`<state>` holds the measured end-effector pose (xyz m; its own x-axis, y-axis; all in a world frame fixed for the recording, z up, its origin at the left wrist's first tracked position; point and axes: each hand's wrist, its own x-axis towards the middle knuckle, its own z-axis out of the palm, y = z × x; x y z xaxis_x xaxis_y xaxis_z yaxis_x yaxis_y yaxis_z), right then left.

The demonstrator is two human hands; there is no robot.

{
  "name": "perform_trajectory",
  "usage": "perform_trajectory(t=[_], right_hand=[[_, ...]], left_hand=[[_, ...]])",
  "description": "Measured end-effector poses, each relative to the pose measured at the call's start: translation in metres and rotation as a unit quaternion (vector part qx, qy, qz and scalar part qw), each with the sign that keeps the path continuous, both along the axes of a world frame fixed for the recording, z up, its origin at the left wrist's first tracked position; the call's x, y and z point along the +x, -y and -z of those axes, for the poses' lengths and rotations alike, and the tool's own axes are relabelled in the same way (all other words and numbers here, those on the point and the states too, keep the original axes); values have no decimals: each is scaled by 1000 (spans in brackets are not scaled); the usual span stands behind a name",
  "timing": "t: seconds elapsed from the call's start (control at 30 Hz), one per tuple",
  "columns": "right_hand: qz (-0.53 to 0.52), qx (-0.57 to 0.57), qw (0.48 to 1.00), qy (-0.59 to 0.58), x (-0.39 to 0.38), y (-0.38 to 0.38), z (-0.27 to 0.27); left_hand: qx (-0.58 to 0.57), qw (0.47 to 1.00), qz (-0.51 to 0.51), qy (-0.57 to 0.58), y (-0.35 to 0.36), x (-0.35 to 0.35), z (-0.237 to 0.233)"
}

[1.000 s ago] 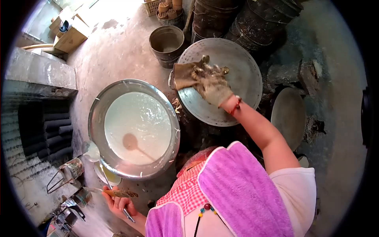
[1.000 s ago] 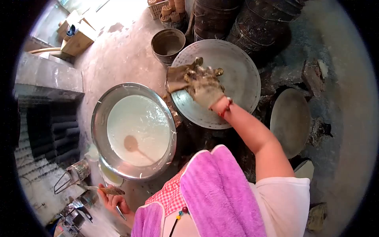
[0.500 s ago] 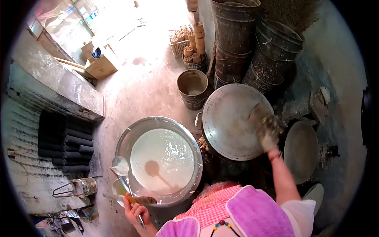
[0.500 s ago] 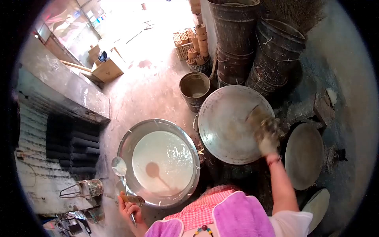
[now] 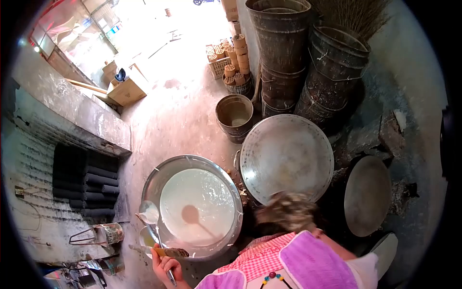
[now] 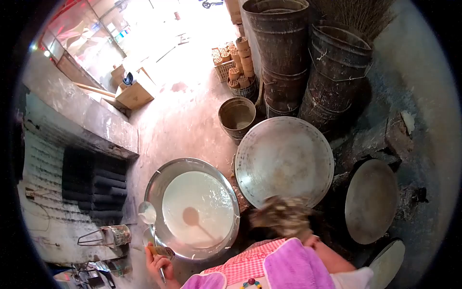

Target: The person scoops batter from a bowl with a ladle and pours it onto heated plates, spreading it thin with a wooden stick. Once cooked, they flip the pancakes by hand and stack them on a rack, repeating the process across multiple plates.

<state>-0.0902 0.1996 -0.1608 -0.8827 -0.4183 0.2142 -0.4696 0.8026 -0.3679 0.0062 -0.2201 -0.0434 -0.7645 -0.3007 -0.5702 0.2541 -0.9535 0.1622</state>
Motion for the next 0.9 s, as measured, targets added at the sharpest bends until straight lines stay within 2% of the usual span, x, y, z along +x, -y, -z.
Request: perform_trajectory(t=[0.03,0.07,0.1,0.13,0.2,0.23,0.27,0.3,0.33,0.4,0.43,0.47,0.5,0.53,0.57,0.6,0.63,0.67,0.7,0.73,0.77,0.83,0.87,0.9], right_hand=[[103,56,993,7,5,-19,-6],[137,196,971,11,2,-45,-16],[210,155,961,-87,-3,-75,26],[210,154,962,-87,-24,-94,37],[356,-14,934,7,-111,-136,46],[222,360,903,-81,-157,-182,94],[238,257,935,52,-191,-154,50],[276,133,935,180,-226,-124,3],[328,32,901,281,-260,-95,-44],[276,132,946,104,-310,-51,19],[183,163,968,-46,-325,-19,38],[170,178,967,-69,-328,29,29],[110,186,976,-34,-292,68,-13],[113,211,971,-24,-261,98,-21],[-78,269,957,-76,-240,103,-5],[-102,148,979,-92,-212,113,2],[-177,26,969,-170,-177,105,5],[-151,-14,978,-145,-140,101,1],[-167,2,983,-73,-108,86,-10],[-158,2,986,-47,-76,70,-11],[-150,4,988,-21,-47,51,-12],[-35,21,997,-66,3,20,-26],[-75,21,997,-30,12,-3,-25],[44,83,994,-56,30,-27,3]], left_hand=[[1,998,7,-58,1,-1,5],[1,998,7,-58,2,-1,9],[6,999,6,-50,-1,-5,8],[11,999,4,-43,-2,-8,8],[22,999,-1,-44,-8,-4,0],[-2,1000,1,-3,-16,-4,-11],[-26,999,3,38,-22,-4,-15],[-26,999,9,26,-24,4,-12],[-27,999,5,29,-25,12,-10],[-27,999,7,26,-26,21,-8],[-29,999,3,25,-30,21,-13],[-31,998,-16,60,-37,18,-24],[-34,994,-32,96,-40,17,-31],[-36,994,-30,100,-38,20,-34],[-30,994,-34,97,-34,22,-33],[-23,995,-38,93,-27,26,-31],[-13,994,-26,106,-16,28,-28],[-13,994,-17,104,-3,29,-18],[0,999,15,34,10,32,-7],[18,998,48,-39,23,34,2],[35,997,65,-35,30,29,0],[23,992,117,-34,43,16,-2],[4,987,156,-40,48,9,-3],[4,984,170,-43,52,0,-4]])
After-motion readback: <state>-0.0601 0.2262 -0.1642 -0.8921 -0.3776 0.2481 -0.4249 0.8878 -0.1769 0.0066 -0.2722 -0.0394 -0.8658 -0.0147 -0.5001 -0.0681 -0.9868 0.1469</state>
